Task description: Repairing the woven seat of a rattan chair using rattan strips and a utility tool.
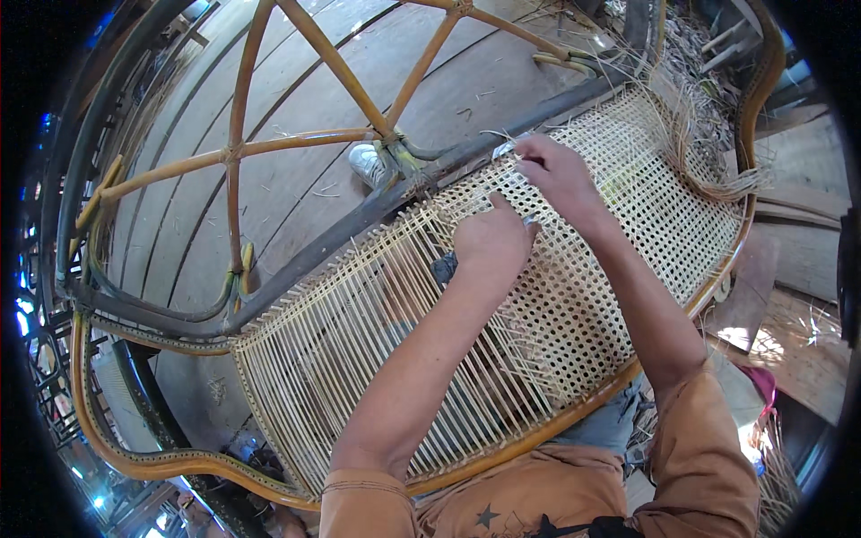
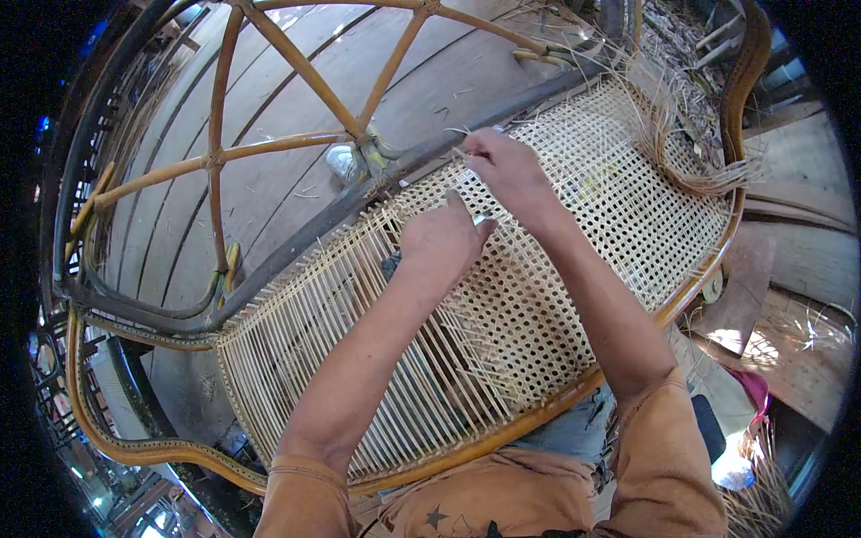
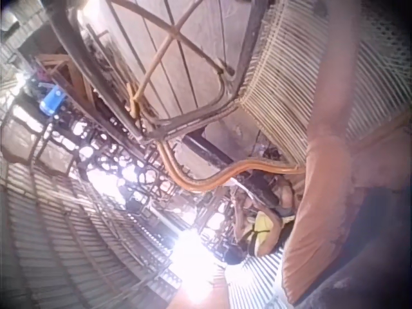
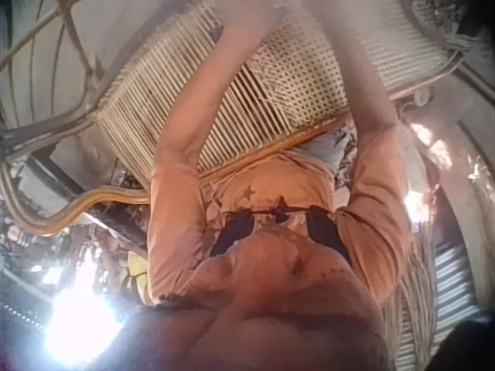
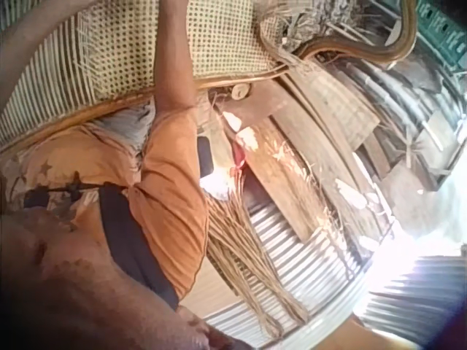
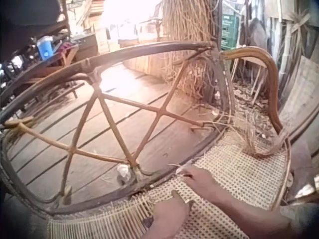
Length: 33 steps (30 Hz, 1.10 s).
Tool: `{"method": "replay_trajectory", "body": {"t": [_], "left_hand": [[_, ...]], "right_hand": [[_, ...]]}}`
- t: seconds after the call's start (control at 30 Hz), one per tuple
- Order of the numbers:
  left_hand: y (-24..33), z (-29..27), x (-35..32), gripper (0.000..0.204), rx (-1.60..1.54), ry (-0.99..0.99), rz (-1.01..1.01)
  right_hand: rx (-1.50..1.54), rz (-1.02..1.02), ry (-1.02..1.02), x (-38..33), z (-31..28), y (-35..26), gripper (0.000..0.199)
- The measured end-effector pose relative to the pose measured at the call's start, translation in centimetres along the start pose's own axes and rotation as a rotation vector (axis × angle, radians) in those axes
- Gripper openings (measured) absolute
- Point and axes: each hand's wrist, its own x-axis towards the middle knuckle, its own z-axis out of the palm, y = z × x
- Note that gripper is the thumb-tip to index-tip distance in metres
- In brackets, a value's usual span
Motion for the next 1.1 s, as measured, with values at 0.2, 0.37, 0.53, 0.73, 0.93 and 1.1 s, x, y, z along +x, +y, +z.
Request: {"method": "replay_trajectory", "body": {"t": [0.2,0.37,0.53,0.73,0.93,1.1], "left_hand": [[-1.4,1.7,2.4,0.068,-0.013,-0.028,-0.114],[-2.4,2.2,3.6,0.031,-0.015,-0.123,-0.021],[-2.5,2.5,4.2,0.027,-0.031,-0.114,-0.040],[-2.6,2.0,4.1,0.031,-0.116,-0.105,-0.092],[-2.5,1.8,4.1,0.036,-0.138,-0.090,-0.105],[-3.5,3.4,4.7,0.036,-0.164,-0.073,-0.080]], "right_hand": [[-0.360,-0.284,-0.167,5.2,5.8,3.2,0.013],[-0.467,-0.253,-0.368,5.3,7.7,3.2,0.014],[-0.436,-0.252,-0.373,5.5,8.0,3.4,0.014],[-0.420,-0.181,-0.461,6.2,8.1,2.8,0.014],[-0.500,-0.270,-0.569,7.1,8.0,2.9,0.013],[-0.643,-0.323,-0.632,7.0,9.3,1.3,0.015]]}}
